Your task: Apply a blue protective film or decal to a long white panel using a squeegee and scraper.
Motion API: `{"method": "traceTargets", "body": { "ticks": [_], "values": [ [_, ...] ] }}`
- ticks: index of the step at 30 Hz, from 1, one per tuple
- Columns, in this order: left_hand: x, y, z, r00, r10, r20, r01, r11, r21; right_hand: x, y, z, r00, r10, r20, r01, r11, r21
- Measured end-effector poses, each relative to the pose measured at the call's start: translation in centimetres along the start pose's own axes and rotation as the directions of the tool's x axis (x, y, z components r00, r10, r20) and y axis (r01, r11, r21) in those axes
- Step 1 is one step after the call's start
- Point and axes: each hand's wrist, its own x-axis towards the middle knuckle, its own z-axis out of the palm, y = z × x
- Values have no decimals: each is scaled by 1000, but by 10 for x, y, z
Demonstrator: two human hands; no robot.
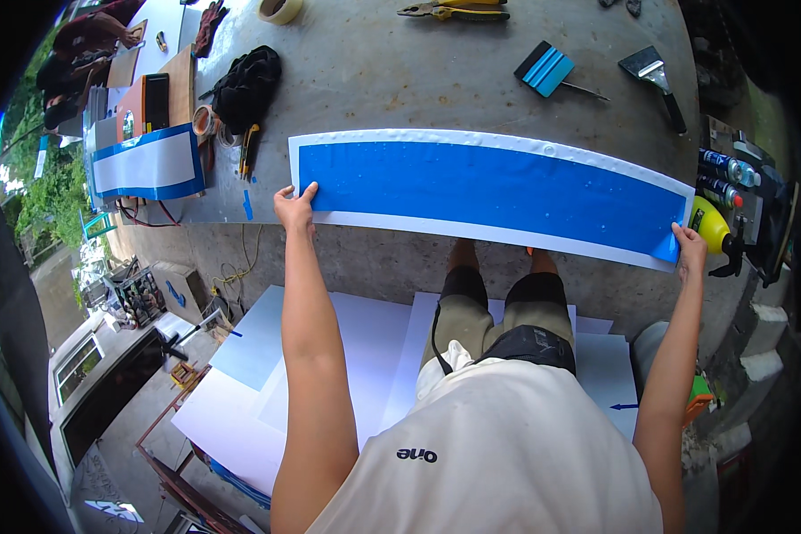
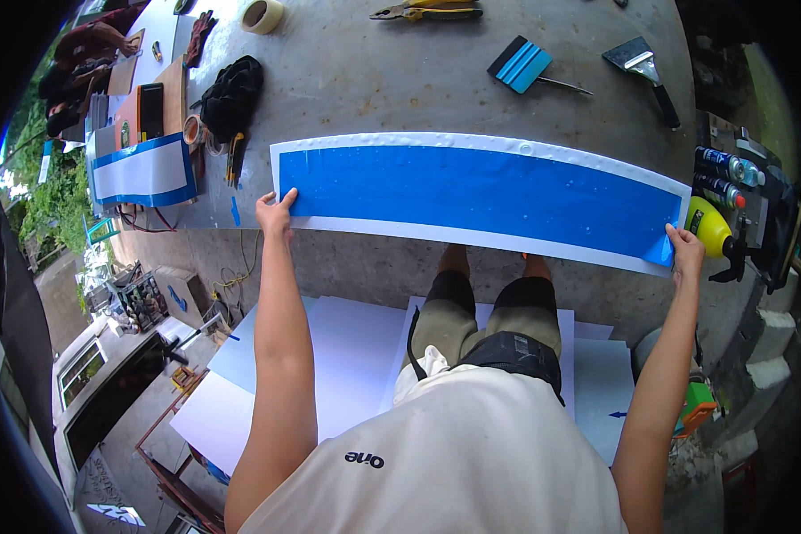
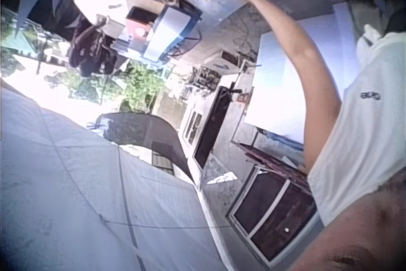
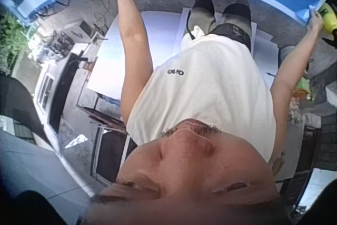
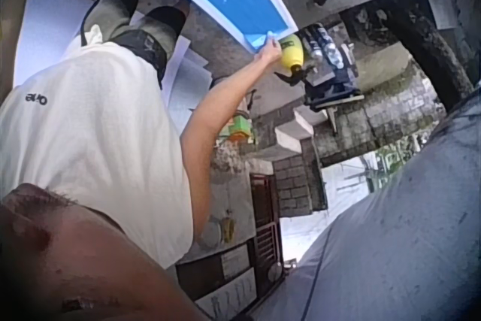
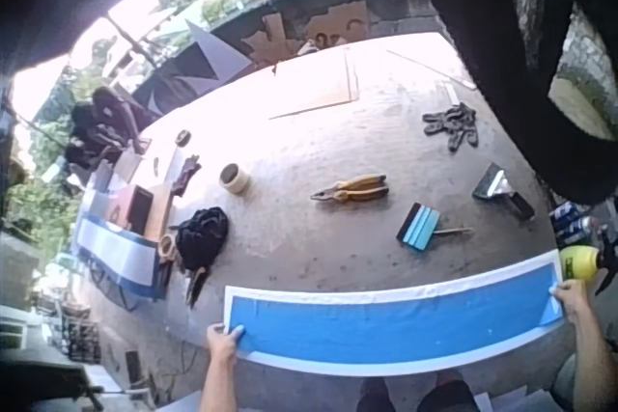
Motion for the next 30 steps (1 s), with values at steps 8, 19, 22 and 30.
{"method": "traceTargets", "body": {
  "ticks": [8, 19, 22, 30],
  "values": [
    [4, -4, -2, 1000, 16, 3, -16, 999, 43, -1, -3, 0, 1000, 15, 5, -15, 1000, -13],
    [-5, 9, 0, 999, -34, 16, 33, 998, 53, -5, -5, -2, 1000, 26, 2, -26, 1000, -17],
    [2, 1, -6, 999, -40, 10, 40, 999, 26, -4, -9, 3, 1000, 20, 12, -19, 999, -33],
    [-7, 17, -4, 994, -105, 24, 104, 993, 63, -3, -4, -2, 999, 29, 19, -29, 1000, -8]
  ]
}}
